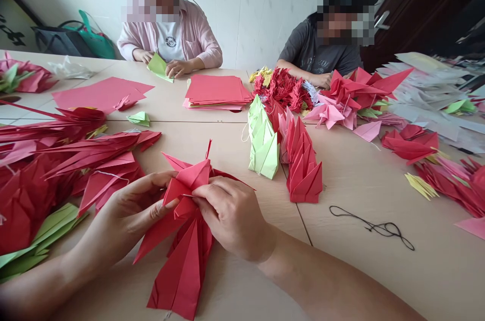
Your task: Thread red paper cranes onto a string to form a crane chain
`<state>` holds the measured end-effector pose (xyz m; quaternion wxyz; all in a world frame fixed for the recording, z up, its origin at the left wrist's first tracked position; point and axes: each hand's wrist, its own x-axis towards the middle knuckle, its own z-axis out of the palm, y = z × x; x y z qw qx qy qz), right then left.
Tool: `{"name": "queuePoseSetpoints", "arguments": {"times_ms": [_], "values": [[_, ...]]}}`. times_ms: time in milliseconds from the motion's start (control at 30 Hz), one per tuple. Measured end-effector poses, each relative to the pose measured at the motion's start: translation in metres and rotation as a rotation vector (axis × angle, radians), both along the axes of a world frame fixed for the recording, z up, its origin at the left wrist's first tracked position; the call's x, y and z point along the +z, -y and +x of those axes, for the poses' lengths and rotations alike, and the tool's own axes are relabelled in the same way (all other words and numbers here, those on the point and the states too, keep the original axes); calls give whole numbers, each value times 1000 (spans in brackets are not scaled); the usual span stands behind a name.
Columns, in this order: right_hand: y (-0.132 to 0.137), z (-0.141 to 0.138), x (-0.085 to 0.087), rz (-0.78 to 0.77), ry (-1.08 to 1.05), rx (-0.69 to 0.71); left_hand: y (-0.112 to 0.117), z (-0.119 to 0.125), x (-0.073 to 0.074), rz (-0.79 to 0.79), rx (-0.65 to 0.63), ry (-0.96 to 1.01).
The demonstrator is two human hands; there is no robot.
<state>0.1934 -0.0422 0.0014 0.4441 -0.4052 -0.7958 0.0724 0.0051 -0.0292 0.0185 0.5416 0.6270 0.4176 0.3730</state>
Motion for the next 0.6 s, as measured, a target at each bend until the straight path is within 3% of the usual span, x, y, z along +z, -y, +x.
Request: {"name": "queuePoseSetpoints", "arguments": {"times_ms": [600], "values": [[3, 0, -2, 39, 77, -1, 1, -8, -5, 230, 16, -268]]}}
